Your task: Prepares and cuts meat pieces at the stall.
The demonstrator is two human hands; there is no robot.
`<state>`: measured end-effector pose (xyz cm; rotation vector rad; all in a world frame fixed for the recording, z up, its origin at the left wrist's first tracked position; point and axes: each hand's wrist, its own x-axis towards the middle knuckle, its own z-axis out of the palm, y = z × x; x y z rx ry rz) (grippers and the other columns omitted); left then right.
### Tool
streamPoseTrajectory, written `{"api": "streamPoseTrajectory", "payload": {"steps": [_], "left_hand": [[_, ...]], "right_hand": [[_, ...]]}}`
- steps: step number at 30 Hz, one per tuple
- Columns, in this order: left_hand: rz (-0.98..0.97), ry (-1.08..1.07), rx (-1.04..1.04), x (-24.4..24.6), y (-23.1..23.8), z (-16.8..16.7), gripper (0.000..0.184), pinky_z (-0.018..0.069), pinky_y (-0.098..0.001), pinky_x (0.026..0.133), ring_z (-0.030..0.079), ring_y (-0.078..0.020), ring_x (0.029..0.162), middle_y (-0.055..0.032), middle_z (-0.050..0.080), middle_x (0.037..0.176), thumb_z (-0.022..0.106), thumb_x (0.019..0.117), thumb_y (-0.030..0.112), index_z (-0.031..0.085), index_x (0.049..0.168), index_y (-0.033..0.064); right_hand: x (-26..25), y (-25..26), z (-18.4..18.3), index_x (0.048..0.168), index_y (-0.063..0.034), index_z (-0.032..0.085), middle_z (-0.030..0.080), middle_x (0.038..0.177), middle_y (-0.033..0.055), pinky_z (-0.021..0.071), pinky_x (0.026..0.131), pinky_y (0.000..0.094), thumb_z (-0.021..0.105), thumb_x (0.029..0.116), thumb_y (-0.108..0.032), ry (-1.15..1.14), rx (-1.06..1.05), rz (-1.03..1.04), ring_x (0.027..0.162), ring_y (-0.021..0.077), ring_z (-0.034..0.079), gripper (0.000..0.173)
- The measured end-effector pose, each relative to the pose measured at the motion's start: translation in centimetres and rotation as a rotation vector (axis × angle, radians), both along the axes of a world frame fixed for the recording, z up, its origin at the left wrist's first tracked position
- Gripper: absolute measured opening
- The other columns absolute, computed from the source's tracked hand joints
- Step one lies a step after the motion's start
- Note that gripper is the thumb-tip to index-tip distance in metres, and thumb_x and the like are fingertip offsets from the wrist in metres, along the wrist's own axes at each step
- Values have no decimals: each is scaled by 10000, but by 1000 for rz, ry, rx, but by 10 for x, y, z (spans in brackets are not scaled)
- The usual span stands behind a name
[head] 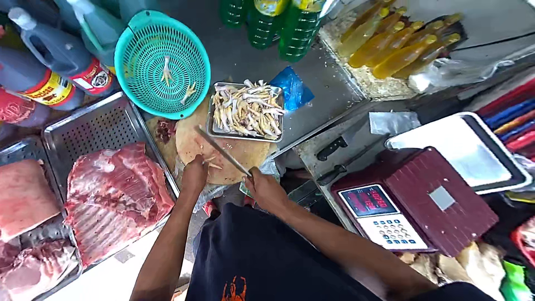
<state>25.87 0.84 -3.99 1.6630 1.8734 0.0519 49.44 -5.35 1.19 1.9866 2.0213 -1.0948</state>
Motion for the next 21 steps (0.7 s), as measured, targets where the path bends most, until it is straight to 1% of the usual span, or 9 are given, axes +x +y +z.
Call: {"api": "streamPoseTrajectory", "payload": {"steps": [2, 3, 7, 11, 13, 15, 17, 19, 21], "left_hand": [[-81, 41, -26, -2, -1, 2, 345, 551, -588, 942, 708, -384, 1062, -202, 722, 1110, 534, 1067, 271, 608, 1324, 52], [-120, 61, -39, -3, -3, 3, 338, 549, -591, 951, 701, -392, 1081, -206, 715, 1134, 535, 1066, 253, 610, 1321, 45], [-230, 191, -143, -6, -7, 22, 326, 540, -630, 919, 682, -435, 1098, -232, 705, 1132, 556, 1052, 285, 651, 1233, 30], [-322, 339, -218, 0, -10, 37, 362, 546, -634, 872, 688, -448, 1081, -242, 710, 1107, 524, 1049, 328, 653, 1189, 20], [-317, 374, -240, 4, -12, 43, 380, 542, -633, 870, 687, -439, 1088, -235, 712, 1110, 496, 1051, 342, 659, 1168, 19], [-287, 381, -265, 9, -19, 44, 383, 537, -643, 866, 688, -437, 1088, -229, 716, 1107, 486, 1045, 343, 676, 1126, 21], [-230, 374, -284, 18, -22, 44, 381, 549, -627, 834, 696, -418, 1072, -216, 720, 1085, 491, 1023, 347, 691, 1056, 24], [-149, 351, -308, 28, -25, 44, 393, 556, -617, 824, 698, -403, 1070, -208, 718, 1087, 498, 1003, 364, 695, 1016, 24], [-62, 317, -335, 34, -23, 45, 424, 560, -607, 844, 694, -386, 1099, -200, 713, 1124, 497, 1005, 406, 697, 1037, 34]], "right_hand": [[1, -4, -15, 1273, -34, 541, 697, 1019, 201, 574, 849, 579, 339, 1111, -439, -94, -124, 53, 1007, 396, 710, 480], [2, -6, -17, 1271, -35, 540, 694, 1030, 200, 571, 861, 573, 335, 1113, -438, -114, -153, 53, 1024, 392, 706, 479], [3, -20, 1, 1253, -49, 552, 689, 961, 163, 576, 826, 531, 351, 1106, -448, -56, -95, -9, 948, 354, 710, 470], [2, -29, -16, 1311, -38, 532, 700, 1053, 194, 573, 873, 563, 331, 1112, -442, -123, -176, 23, 1040, 384, 707, 493], [1, -25, -8, 1289, -47, 539, 696, 1042, 184, 572, 869, 549, 326, 1112, -452, -119, -175, 16, 1038, 372, 705, 491], [0, -28, 2, 1259, -57, 545, 693, 994, 163, 576, 844, 529, 333, 1108, -456, -81, -133, -11, 993, 351, 711, 477], [0, -30, 1, 1262, -55, 544, 693, 967, 157, 580, 833, 523, 343, 1106, -457, -53, -102, -19, 963, 346, 714, 476], [0, -31, -11, 1309, -35, 523, 698, 1025, 188, 575, 875, 549, 342, 1110, -438, -75, -157, 20, 1023, 376, 709, 485], [-1, -26, -9, 1304, -41, 527, 694, 1058, 194, 567, 892, 555, 341, 1110, -438, -95, -190, 36, 1057, 379, 699, 479]]}}
